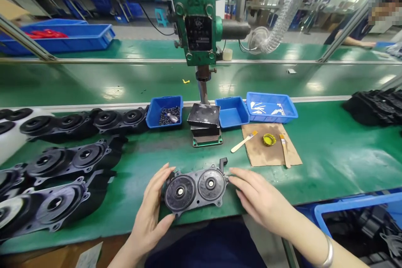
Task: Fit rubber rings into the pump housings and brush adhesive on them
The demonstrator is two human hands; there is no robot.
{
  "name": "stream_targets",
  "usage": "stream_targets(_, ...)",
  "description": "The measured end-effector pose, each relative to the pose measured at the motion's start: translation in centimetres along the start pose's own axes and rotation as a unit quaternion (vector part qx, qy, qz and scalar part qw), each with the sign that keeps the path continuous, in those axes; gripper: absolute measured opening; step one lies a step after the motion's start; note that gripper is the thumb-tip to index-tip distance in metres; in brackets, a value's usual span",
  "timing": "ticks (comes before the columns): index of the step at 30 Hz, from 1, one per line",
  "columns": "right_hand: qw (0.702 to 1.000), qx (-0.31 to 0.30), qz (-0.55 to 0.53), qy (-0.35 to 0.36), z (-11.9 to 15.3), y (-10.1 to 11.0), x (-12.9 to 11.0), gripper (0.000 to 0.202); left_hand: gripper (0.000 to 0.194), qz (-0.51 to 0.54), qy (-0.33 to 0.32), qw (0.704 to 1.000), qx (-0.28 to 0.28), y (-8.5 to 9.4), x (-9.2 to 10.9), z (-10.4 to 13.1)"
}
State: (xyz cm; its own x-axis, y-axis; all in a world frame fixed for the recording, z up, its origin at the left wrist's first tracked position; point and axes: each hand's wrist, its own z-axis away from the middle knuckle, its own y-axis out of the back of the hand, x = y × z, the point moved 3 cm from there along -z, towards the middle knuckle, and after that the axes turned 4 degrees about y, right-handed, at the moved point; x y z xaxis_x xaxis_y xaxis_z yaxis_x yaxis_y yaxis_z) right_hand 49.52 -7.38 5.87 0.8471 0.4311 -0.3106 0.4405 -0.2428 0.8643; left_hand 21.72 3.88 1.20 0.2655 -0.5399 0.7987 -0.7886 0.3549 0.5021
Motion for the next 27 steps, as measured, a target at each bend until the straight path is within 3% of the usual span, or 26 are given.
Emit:
stream_targets(6, 0.998, 0.042, 0.029, -0.026, -0.9, 2.9, 2.6, 0.035, 0.052, 0.02, 0.01, 1.0, -0.008, 0.3, -0.1, -0.1)
stream_targets(9, 0.999, 0.041, 0.024, -0.018, -2.0, 3.3, 2.2, 0.034, 0.053, 0.036, -0.003, 0.999, 0.005, 0.2, -0.2, -0.2)
stream_targets(17, 0.991, -0.017, -0.089, 0.102, -7.3, -0.8, -3.8, 0.026, 0.046, 0.064, 0.002, 0.998, 0.018, -0.1, -0.3, 0.2)
stream_targets(21, 0.986, -0.02, -0.127, 0.107, -9.2, -2.5, -4.2, 0.018, 0.049, 0.061, -0.024, 0.997, 0.031, -0.1, -0.5, 0.3)
stream_targets(27, 0.981, -0.029, -0.138, 0.13, -10.0, -2.4, -3.9, 0.015, 0.054, -0.04, -0.08, 0.996, 0.012, 0.8, -0.3, 0.0)
